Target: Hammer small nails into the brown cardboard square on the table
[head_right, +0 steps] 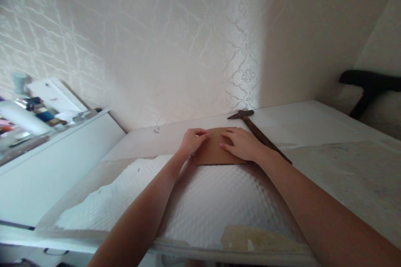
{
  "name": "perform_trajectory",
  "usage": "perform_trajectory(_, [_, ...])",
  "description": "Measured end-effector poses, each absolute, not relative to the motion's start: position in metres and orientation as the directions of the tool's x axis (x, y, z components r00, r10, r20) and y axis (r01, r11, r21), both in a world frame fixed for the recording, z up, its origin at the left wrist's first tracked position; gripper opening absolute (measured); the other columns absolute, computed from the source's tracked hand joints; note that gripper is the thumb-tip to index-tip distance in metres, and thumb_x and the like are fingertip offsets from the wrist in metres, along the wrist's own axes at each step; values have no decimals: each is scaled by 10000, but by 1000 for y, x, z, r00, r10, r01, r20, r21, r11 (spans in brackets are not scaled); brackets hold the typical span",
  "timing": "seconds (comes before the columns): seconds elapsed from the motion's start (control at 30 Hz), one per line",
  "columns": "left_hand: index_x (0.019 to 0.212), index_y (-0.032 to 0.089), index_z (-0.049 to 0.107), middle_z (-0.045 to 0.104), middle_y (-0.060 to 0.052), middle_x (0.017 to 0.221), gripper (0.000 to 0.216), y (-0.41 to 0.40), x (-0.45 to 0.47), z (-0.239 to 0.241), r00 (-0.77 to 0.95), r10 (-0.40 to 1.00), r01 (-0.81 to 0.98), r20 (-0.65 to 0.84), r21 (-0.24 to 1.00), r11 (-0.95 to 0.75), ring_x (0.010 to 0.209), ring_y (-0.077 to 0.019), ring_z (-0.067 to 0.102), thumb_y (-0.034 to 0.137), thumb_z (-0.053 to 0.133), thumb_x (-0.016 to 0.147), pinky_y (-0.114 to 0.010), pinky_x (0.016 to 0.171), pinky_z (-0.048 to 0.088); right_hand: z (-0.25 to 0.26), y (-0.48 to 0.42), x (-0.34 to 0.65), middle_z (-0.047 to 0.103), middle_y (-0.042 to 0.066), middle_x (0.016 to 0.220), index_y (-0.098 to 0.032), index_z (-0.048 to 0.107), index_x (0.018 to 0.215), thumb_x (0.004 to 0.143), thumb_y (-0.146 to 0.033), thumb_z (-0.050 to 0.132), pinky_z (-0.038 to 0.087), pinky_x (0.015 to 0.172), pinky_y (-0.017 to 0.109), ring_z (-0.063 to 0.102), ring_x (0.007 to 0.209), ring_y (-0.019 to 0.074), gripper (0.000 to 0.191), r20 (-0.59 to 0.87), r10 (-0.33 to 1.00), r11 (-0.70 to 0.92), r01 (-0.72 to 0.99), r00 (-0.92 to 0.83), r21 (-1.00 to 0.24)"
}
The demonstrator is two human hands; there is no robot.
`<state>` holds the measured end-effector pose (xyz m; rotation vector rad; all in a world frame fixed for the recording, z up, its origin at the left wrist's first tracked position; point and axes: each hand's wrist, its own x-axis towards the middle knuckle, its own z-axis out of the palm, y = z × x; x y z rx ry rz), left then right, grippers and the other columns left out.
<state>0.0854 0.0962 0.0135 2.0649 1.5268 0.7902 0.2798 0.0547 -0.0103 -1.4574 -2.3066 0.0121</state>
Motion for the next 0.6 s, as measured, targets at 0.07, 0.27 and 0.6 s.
perform_trajectory(0.07, [901, 179, 741, 731, -56, 923, 170, 96, 85, 13, 230, 958, 703, 173, 651, -286, 852, -171, 651, 225, 615, 796, -256, 822, 473, -11, 55, 280, 554, 166, 1274, -115, 633, 1189, 884, -441, 458, 388, 1012, 447, 498, 1177, 305, 480, 336, 867, 453, 863, -369, -223])
perform_trajectory(0.27, [909, 166, 740, 731, -67, 922, 178, 96, 85, 13, 238, 960, 703, 151, 655, -277, 850, -177, 652, 224, 616, 795, -264, 813, 477, -11, 56, 281, 541, 175, 1289, -93, 614, 1214, 887, -442, 452, 379, 1020, 448, 487, 1188, 305, 505, 310, 876, 445, 868, -370, -221])
perform_trajectory(0.6, [882, 189, 744, 731, -58, 925, 162, 98, 85, 13, 259, 957, 706, 132, 650, -281, 866, -183, 655, 215, 619, 783, -285, 837, 484, -13, 56, 280, 551, 166, 1278, -112, 622, 1200, 885, -443, 450, 387, 1009, 447, 499, 1174, 305, 488, 332, 868, 452, 864, -369, -222])
